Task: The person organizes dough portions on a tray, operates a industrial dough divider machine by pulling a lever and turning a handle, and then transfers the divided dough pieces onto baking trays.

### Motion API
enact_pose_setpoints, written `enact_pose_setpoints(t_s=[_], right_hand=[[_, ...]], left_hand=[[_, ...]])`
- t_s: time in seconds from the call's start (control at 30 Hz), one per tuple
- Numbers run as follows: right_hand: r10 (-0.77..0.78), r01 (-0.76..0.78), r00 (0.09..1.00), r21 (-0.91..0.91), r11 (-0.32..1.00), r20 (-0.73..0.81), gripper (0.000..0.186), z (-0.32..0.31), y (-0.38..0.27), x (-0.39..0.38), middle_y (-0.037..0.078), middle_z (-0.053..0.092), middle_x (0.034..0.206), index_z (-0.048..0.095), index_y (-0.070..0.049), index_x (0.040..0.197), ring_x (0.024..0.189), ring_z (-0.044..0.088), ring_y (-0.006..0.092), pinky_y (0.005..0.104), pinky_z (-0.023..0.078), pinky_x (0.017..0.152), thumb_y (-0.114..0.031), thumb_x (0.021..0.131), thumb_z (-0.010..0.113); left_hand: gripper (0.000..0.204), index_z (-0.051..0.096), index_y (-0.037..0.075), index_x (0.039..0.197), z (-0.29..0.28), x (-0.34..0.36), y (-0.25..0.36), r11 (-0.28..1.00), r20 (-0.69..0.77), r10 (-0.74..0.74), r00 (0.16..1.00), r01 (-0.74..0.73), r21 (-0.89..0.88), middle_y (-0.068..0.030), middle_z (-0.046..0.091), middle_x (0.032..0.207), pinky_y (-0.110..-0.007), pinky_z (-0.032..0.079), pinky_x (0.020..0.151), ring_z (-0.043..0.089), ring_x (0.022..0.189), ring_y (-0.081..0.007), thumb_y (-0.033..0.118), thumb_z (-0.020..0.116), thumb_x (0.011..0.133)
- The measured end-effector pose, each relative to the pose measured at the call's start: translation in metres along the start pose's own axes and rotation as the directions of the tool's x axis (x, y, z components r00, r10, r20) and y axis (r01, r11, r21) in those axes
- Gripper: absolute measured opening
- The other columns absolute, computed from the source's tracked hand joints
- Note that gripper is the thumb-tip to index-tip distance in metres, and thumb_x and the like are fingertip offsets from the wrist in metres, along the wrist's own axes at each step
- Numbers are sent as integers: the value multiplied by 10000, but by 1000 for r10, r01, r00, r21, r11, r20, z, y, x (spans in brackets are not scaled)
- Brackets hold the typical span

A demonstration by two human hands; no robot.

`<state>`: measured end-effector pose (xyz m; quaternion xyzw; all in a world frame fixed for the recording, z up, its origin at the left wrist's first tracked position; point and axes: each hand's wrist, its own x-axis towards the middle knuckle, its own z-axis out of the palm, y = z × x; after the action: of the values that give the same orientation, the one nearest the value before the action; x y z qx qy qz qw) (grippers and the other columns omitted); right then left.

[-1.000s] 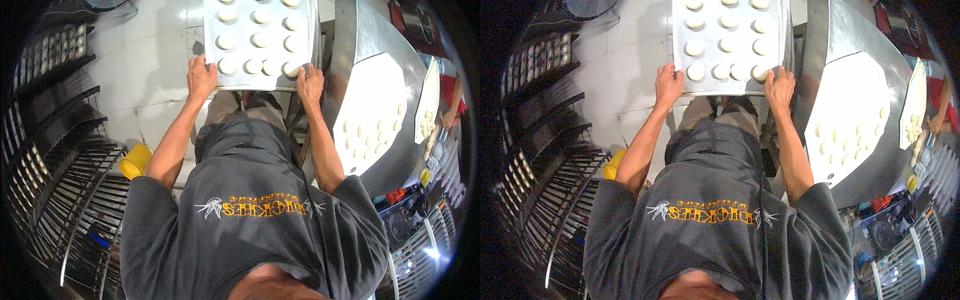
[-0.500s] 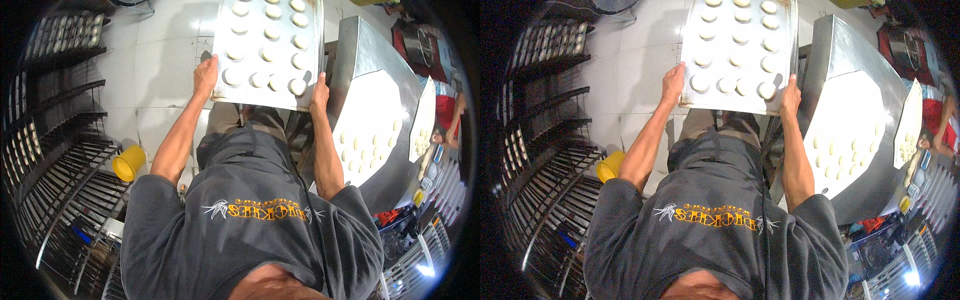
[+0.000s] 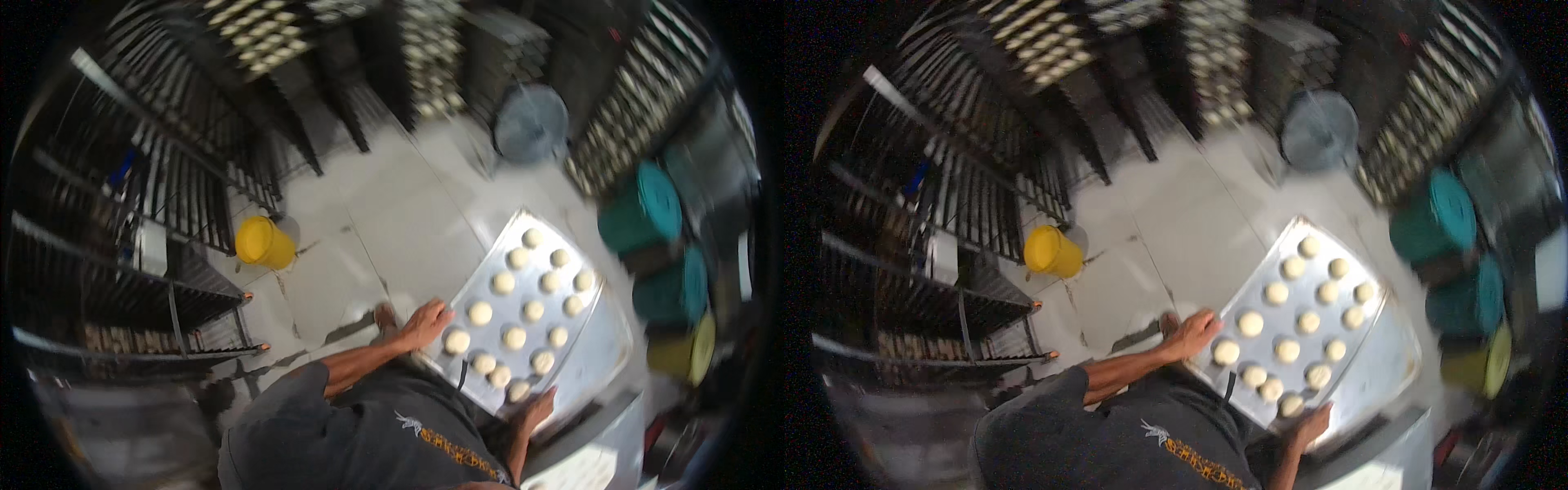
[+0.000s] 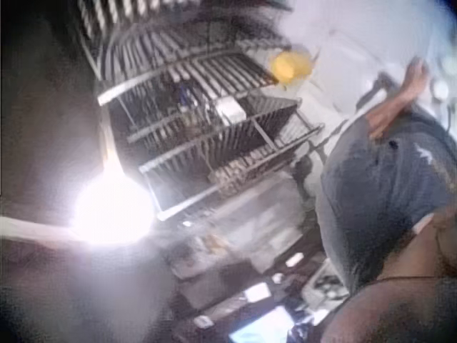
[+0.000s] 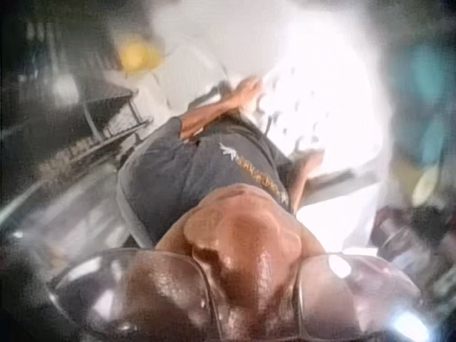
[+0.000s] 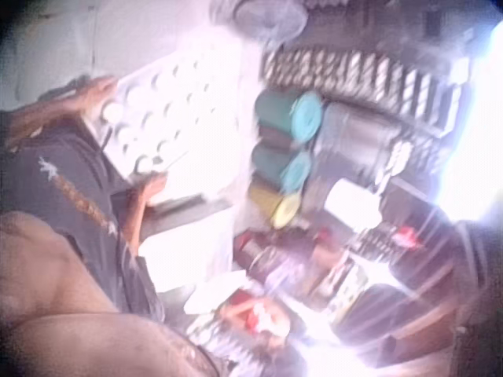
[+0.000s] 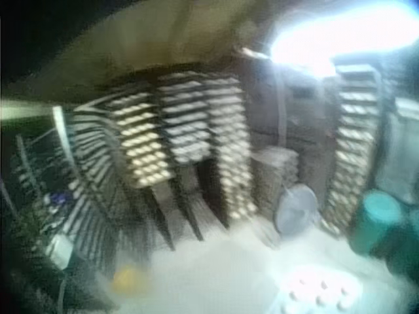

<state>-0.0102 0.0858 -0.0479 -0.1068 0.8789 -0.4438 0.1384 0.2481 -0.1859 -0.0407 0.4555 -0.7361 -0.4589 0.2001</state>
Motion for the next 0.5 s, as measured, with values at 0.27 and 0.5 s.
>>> enact_pose_setpoints(t_s=[0.27, 0.5], right_hand=[[-251, 68, 860, 388, 919, 445, 456, 162, -185, -16, 137, 654, 1145, 627, 90, 1194, 1045, 586, 240, 384, 469, 944, -330, 1053, 519], [-262, -3, 759, 406, 914, 595, 313, 319, -334, -52, 57, 565, 996, 593, 15, 1052, 926, 492, 159, 321, 419, 842, -297, 1031, 575]], left_hand=[[375, 506, -40, 864, -197, -9, -44, 997, -436, -14, 900, -22, -78, -189, 516, 851, -449, 442, 691, 518, 748, -350, 292, 610, 1005], [371, 492, -26, 834, -334, -5, -80, 980, -655, -196, 730, 116, -164, -124, 462, 765, -380, 424, 656, 441, 699, -205, 284, 579, 1017]])
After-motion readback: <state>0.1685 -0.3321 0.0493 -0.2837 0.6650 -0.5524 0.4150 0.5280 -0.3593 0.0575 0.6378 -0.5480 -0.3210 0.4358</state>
